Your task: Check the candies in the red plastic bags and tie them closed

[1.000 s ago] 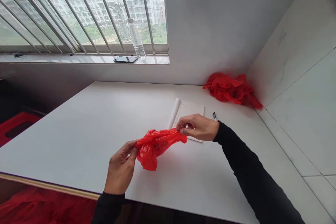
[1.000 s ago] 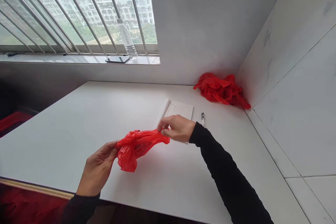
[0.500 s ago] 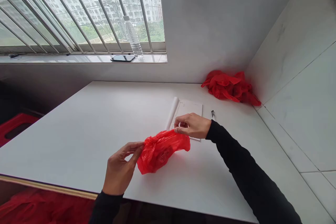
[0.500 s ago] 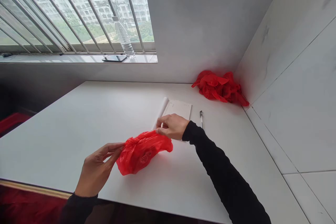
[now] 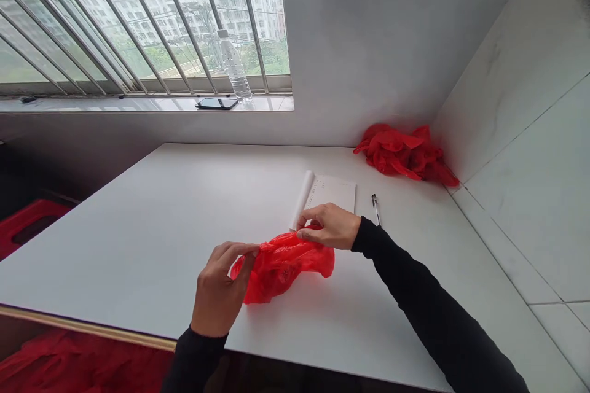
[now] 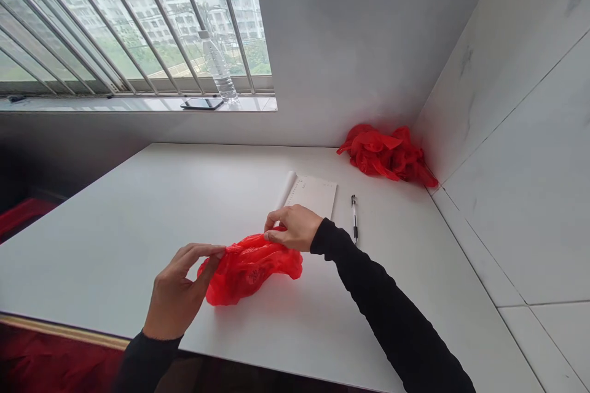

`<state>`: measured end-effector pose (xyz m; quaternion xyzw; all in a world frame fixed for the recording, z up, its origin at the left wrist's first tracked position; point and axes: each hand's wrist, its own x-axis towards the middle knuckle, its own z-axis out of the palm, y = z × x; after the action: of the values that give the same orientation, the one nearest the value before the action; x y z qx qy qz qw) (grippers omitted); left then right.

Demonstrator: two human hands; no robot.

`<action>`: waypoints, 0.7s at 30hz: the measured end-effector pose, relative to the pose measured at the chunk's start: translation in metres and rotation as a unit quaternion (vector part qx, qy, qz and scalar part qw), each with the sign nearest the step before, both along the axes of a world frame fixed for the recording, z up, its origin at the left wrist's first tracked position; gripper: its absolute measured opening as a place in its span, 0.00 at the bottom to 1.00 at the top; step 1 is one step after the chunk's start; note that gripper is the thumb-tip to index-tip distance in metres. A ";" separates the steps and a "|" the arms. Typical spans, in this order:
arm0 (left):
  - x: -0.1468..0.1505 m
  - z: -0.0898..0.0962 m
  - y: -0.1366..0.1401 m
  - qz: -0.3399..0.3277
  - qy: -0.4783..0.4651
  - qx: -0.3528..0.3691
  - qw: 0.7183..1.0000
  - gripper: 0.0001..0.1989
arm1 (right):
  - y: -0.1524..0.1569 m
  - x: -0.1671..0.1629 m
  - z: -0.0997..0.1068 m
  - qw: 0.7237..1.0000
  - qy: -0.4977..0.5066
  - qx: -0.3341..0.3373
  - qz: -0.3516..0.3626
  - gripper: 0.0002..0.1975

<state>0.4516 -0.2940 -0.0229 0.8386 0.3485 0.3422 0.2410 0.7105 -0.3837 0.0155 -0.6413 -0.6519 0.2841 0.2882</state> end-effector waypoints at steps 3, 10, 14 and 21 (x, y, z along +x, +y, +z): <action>-0.009 0.003 0.011 0.118 -0.098 -0.109 0.982 0.12 | -0.004 0.019 0.004 0.996 -0.005 0.020 -0.086 0.08; -0.008 0.007 0.012 0.074 -0.134 -0.178 0.972 0.27 | -0.009 0.021 0.010 0.993 0.065 0.057 -0.083 0.17; 0.001 0.012 0.002 0.036 -0.018 -0.060 0.997 0.30 | -0.009 0.007 0.013 0.995 0.046 0.057 -0.064 0.12; -0.001 0.014 0.006 0.077 -0.064 -0.008 0.995 0.11 | -0.010 0.021 0.013 0.982 -0.007 0.096 -0.165 0.08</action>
<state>0.4507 -0.2879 -0.0085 0.7835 0.3991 0.4099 0.2426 0.7311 -0.3938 0.0280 -0.7116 -0.5630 0.1645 0.3867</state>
